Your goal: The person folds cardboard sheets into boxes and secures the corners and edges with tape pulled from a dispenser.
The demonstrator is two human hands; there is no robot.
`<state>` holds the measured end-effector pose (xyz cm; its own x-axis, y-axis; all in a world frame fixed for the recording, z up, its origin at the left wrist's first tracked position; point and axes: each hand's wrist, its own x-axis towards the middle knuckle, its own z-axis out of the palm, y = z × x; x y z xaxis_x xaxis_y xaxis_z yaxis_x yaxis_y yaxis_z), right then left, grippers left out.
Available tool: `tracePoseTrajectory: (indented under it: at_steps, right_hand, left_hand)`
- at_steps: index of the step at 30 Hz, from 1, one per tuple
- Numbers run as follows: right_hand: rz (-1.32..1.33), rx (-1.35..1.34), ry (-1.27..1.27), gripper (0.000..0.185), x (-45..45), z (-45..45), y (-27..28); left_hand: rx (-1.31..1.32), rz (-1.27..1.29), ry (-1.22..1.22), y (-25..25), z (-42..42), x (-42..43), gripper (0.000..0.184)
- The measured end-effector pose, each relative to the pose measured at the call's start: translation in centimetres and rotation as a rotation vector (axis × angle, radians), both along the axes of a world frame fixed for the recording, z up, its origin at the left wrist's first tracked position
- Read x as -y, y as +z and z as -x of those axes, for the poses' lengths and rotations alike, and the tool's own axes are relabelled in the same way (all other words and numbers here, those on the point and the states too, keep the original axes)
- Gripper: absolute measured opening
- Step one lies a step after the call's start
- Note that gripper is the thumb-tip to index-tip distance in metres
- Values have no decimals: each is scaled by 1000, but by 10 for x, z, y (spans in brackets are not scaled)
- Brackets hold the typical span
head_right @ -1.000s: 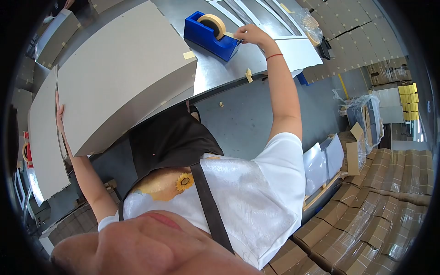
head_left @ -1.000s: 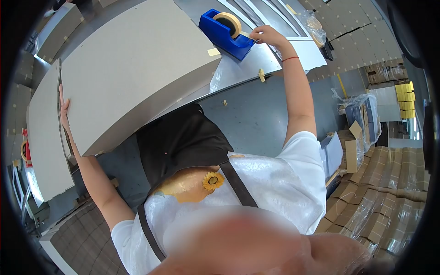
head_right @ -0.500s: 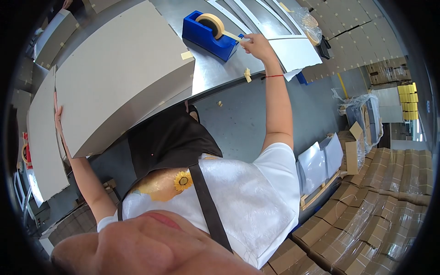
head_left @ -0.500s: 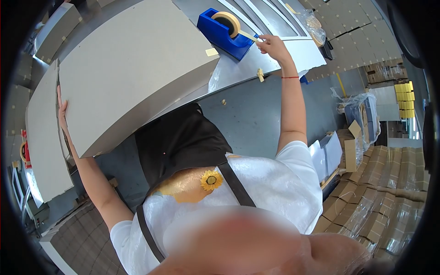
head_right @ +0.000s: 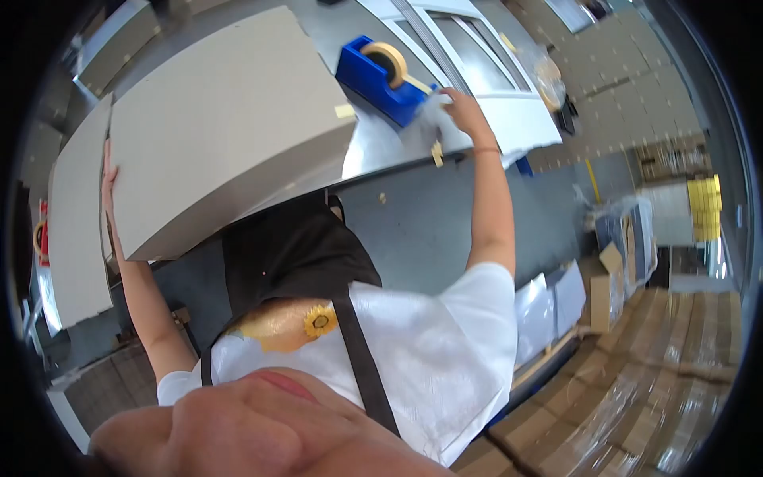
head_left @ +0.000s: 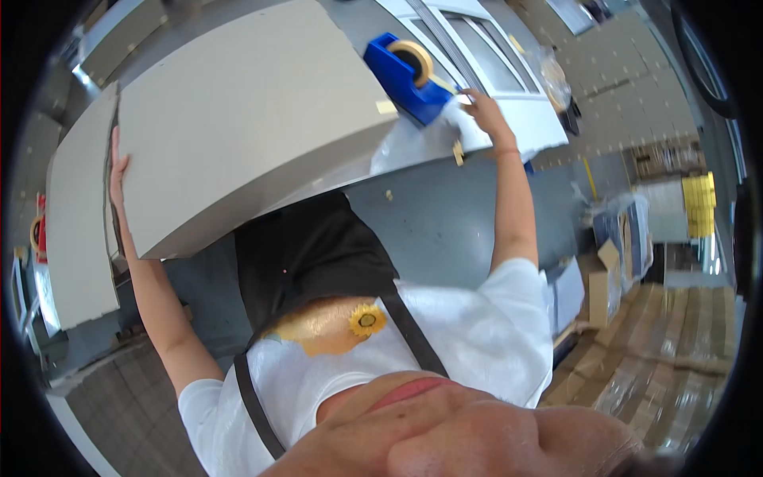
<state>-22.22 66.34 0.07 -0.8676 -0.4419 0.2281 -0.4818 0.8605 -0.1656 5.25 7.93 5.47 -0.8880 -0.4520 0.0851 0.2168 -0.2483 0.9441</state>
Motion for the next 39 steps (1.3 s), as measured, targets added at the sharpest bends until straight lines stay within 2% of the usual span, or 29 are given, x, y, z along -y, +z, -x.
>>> tracePoseTrajectory:
  at_steps: [1,3,5,7,9,13,15,19,21,23,25,27,28,30,31,33,34,37,39]
  right_hand:
    - [61,-68,-98,35,-3,-5,1]
    - [298,2,-206,37,38,-30,67]
    - [552,170,169,36,77,-29,103]
    - [692,353,532,35,124,-32,120]
    - [751,516,584,35,170,-34,120]
    - [752,509,598,32,218,11,106]
    - [542,565,548,40,231,23,109]
    - [382,534,645,43,242,25,114]
    - [301,533,558,45,242,19,118]
    - [304,574,575,47,242,23,108]
    - [312,617,587,48,242,19,106]
    - [384,669,408,47,239,9,103]
    - [383,672,402,47,238,8,97]
    - [701,797,260,45,239,8,78]
    - [703,790,256,45,241,4,69]
    - [1184,981,177,44,248,-6,51]
    - [1347,1046,207,36,248,-11,46]
    - [1426,1162,153,28,245,-17,31]
    - [1341,1041,129,28,240,-25,23]
  left_hand:
    - [-2,5,-3,-2,-2,1,66]
    - [-16,14,3,-3,-1,1,67]
    - [-24,18,2,-4,0,2,67]
    - [-33,21,3,-4,2,3,68]
    - [-44,29,4,-6,1,5,68]
    - [-74,50,11,-11,4,14,69]
    - [-100,50,-4,-16,4,21,69]
    - [-131,-2,-67,-23,4,30,69]
    - [-126,-7,-64,-17,2,21,69]
    - [-80,7,-12,-9,1,11,76]
    - [-88,14,-14,-13,2,15,73]
    - [-89,31,-16,-13,3,18,70]
    - [-85,30,-14,-14,2,18,70]
    - [-82,26,-12,-12,2,17,70]
    - [-78,23,-11,-11,2,16,69]
    - [-72,21,-11,-11,1,16,69]
    - [-68,21,-11,-10,1,15,69]
    - [-52,25,-11,-8,-3,13,68]
    - [-43,21,-7,-7,-4,13,68]
